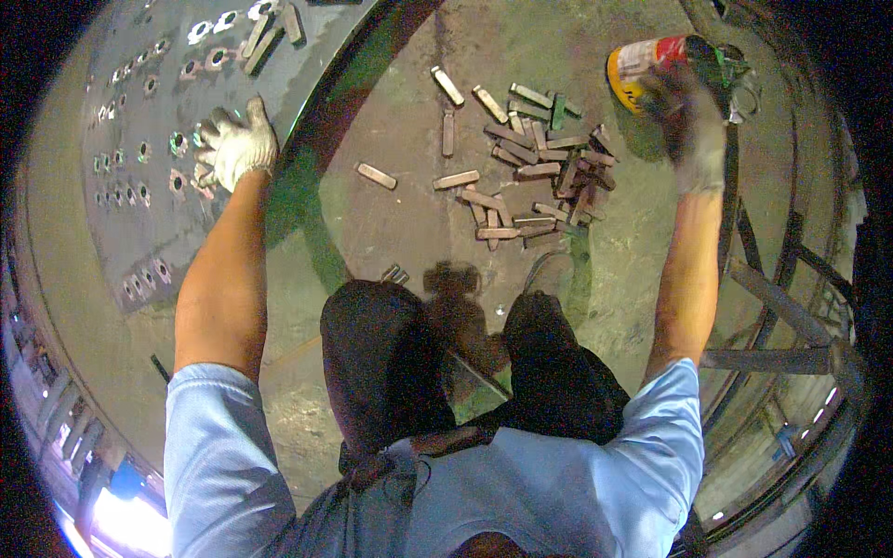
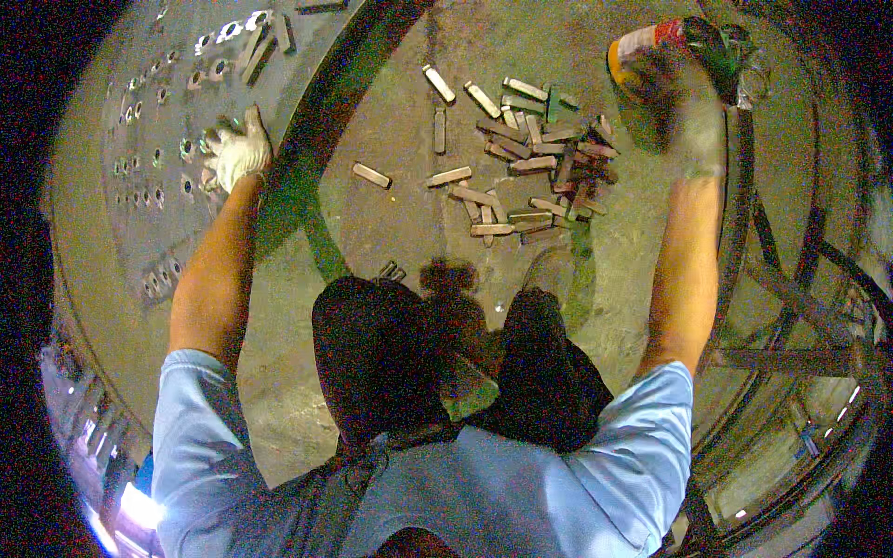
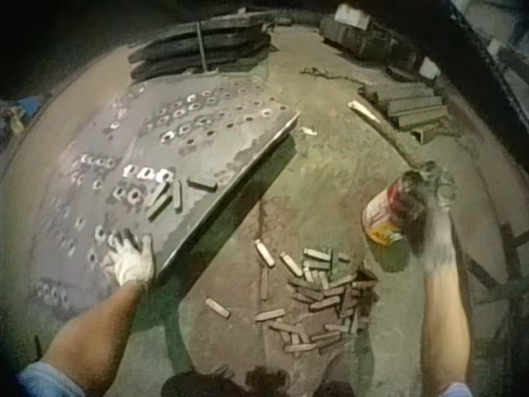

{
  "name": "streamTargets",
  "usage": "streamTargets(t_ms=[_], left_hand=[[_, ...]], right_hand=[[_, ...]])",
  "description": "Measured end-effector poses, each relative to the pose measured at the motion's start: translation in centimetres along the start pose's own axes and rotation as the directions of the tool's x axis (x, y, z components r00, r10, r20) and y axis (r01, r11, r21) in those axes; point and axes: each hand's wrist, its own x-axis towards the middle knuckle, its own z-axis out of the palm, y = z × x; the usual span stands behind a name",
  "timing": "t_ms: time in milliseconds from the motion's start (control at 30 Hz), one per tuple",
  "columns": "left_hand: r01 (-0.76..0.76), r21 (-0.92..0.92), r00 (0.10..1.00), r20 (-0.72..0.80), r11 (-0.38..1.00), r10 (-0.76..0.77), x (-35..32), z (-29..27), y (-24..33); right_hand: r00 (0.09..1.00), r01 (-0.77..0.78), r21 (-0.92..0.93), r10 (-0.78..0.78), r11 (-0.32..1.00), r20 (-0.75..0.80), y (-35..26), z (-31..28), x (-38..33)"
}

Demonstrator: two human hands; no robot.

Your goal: The person kneels on the floor and repeatedly picks up small metal pins, inserting them into holes on a perforated metal sheet. The person handles the pins one at a time, placing them into the sheet's holes.

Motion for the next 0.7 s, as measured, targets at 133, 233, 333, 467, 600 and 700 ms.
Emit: streamTargets(t_ms=[133,233,333,467,600,700], left_hand=[[-0.007,-0.009,1.000,-0.013,1.000,0.007,0.6,0.2,-0.4],[0.002,0.015,1.000,-0.025,1.000,-0.001,0.4,0.1,-0.4],[-0.005,0.034,1.000,-0.028,0.999,0.006,0.2,0.3,-0.2],[-0.004,0.003,1.000,-0.027,1.000,0.004,0.3,0.2,-0.3],[-0.016,0.002,0.999,-0.032,1.000,0.016,0.1,-0.2,0.0],[0.004,0.027,1.000,-0.029,1.000,-0.003,0.3,0.0,0.2]], right_hand=[[0.935,0.325,-0.774,-0.060,0.543,0.351,11.2,-0.7,-6.2],[0.932,0.310,-0.928,0.125,0.206,0.339,15.3,1.1,-7.1],[0.919,0.392,-0.912,0.100,-0.118,0.382,17.9,3.7,-5.8],[0.965,0.244,-0.944,0.151,-0.221,0.214,18.8,6.3,-3.3],[0.952,0.304,-0.945,0.076,-0.118,0.297,21.0,7.1,-3.2],[0.814,0.488,-0.851,-0.250,-0.196,0.524,22.3,7.3,-5.0]])
